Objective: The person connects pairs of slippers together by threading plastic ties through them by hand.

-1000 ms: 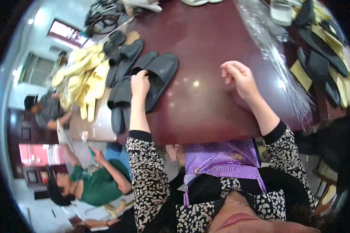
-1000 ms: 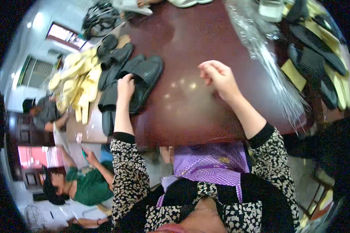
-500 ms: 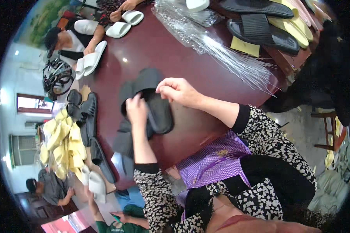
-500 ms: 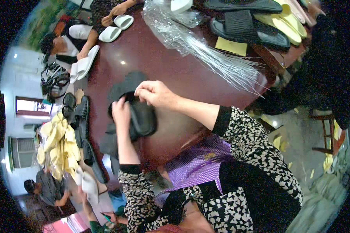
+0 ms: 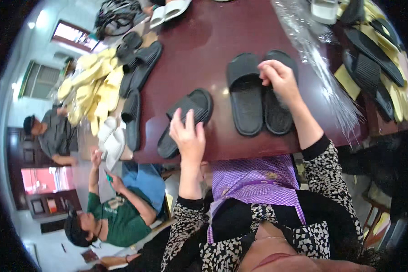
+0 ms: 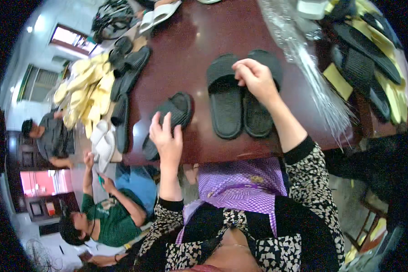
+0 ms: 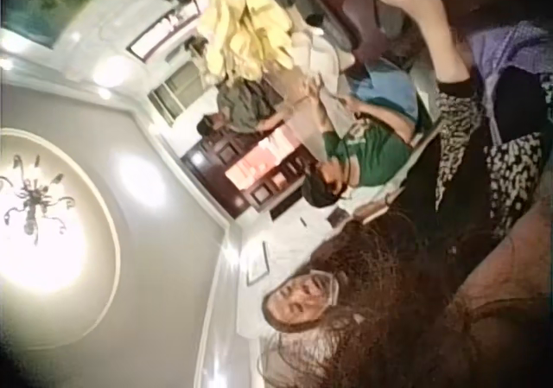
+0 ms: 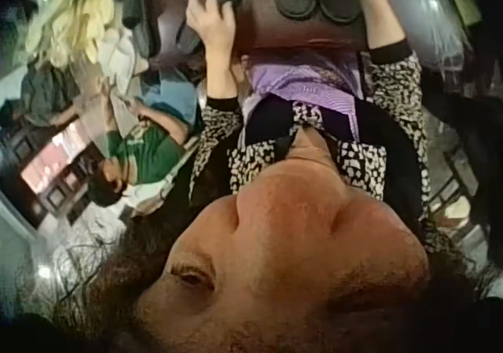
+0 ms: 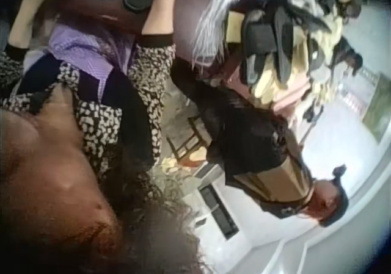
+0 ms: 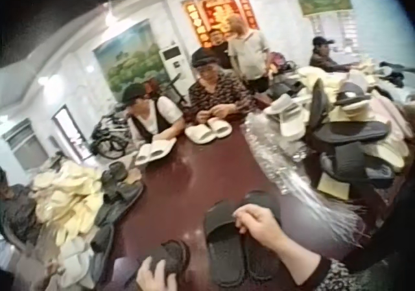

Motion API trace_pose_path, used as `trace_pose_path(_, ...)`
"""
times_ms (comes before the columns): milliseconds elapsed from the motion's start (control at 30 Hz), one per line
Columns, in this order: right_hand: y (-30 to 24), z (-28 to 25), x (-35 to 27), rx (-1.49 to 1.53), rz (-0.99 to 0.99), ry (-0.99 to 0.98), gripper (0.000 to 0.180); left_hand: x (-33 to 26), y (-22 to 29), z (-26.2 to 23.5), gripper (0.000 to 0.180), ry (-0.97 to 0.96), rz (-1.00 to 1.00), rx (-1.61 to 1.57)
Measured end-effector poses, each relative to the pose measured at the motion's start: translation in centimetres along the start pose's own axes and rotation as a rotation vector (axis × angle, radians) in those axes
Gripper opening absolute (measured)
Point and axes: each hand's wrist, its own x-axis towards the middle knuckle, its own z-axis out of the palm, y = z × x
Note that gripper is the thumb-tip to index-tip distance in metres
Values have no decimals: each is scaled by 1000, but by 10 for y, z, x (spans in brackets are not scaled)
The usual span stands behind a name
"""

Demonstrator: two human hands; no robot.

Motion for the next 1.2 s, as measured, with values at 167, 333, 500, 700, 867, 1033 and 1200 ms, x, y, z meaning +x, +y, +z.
trace_pose_path(167,-11,-8,-4,-95,-21,-155,17,-36,-53,-17,60,-169,-153,-55)
trace_pose_path(333,-4,-4,-4,-180,-17,-148,17,-16,-64,10,62,-222,-79,-40)
trace_pose_path(500,-18,-10,-24,-251,-36,-216,16,17,-138,38,64,-44,-263,102)
trace_pose_path(700,-11,-85,-58,-519,-33,-14,16,50,-208,54,70,105,-506,53)
trace_pose_path(867,6,-142,-60,-795,-89,288,16,47,-289,92,62,-21,-429,-215)
trace_pose_path(1033,24,-146,-46,-834,-114,490,19,78,-253,125,57,-174,-377,-332)
trace_pose_path(1200,38,-146,-21,-905,-107,376,19,59,-196,109,50,8,-311,-190)
